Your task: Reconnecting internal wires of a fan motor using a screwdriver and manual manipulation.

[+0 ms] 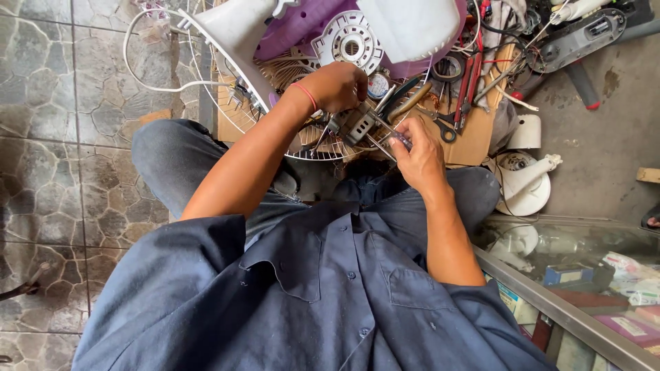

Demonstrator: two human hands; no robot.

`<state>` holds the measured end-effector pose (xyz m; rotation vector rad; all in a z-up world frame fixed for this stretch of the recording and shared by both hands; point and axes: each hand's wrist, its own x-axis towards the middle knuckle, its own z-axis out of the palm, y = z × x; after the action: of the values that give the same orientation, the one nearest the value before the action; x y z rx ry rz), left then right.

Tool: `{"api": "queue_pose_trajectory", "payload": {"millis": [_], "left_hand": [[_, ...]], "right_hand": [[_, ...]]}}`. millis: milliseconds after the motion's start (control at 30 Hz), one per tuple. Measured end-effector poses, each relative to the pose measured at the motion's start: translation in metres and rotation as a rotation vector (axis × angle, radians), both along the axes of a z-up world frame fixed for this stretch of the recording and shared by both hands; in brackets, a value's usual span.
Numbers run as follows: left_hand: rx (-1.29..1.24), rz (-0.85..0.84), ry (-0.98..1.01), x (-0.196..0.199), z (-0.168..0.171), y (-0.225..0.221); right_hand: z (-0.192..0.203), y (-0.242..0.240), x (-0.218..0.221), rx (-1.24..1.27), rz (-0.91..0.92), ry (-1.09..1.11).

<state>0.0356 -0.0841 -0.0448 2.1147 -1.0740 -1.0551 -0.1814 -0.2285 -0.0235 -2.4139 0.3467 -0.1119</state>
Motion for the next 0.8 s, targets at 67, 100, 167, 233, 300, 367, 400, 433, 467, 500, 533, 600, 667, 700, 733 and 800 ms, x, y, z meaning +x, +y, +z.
{"api": "queue_pose_trajectory", "payload": {"millis": [67,100,167,233,300,367,400,433,467,500,533,600,667,700,733,800], "left_hand": [[0.024,-0.006,0.044,0.002,0.007,-0.001],[0.025,-0.002,0.042,0.001,-0.001,-0.001],[0.047,0.040,0.048,0.000,-0.015,0.000],[0.027,0.038,0.069,0.002,-0.018,0.000],[0.007,0.034,0.085,0.004,-0.020,0.000],[0.021,0.039,0.094,0.004,-0.023,0.001],[0.021,0.038,0.089,0.005,-0.022,0.001],[0.011,0.039,0.092,0.006,-0.021,0.002],[0.002,0.042,0.098,0.005,-0.020,0.003],[0.003,0.043,0.097,0.004,-0.022,0.004],[-0.010,0.043,0.094,0.003,-0.023,0.004],[-0.026,0.038,0.087,0.004,-0.022,0.003],[-0.021,0.048,0.110,0.002,-0.021,0.002],[-0.023,0.045,0.113,0.002,-0.023,0.000],[-0.003,0.037,0.101,0.003,-0.025,0.000],[0.017,0.026,0.087,0.005,-0.029,-0.002]], "right_hand": [[-0.004,-0.002,0.003,-0.006,-0.023,0.058],[-0.010,-0.006,0.001,-0.005,-0.019,0.055],[-0.021,-0.011,-0.002,-0.041,-0.067,0.162],[-0.014,-0.014,-0.002,-0.055,-0.036,0.170],[-0.011,-0.015,-0.001,-0.067,-0.007,0.173],[-0.012,-0.012,-0.003,-0.013,-0.051,0.246],[-0.012,-0.011,-0.002,-0.013,-0.052,0.241],[-0.012,-0.009,-0.001,-0.014,-0.056,0.251],[-0.012,-0.007,-0.001,-0.016,-0.057,0.264],[-0.015,-0.007,-0.003,-0.016,-0.056,0.263],[-0.017,-0.007,-0.005,-0.083,-0.035,0.231],[-0.016,-0.008,-0.004,-0.152,-0.018,0.194],[-0.010,-0.009,-0.004,-0.079,-0.038,0.224],[-0.009,-0.009,-0.004,-0.080,-0.042,0.227],[-0.009,-0.006,-0.003,-0.051,-0.067,0.291],[-0.015,-0.004,-0.001,-0.022,-0.095,0.353]]}}
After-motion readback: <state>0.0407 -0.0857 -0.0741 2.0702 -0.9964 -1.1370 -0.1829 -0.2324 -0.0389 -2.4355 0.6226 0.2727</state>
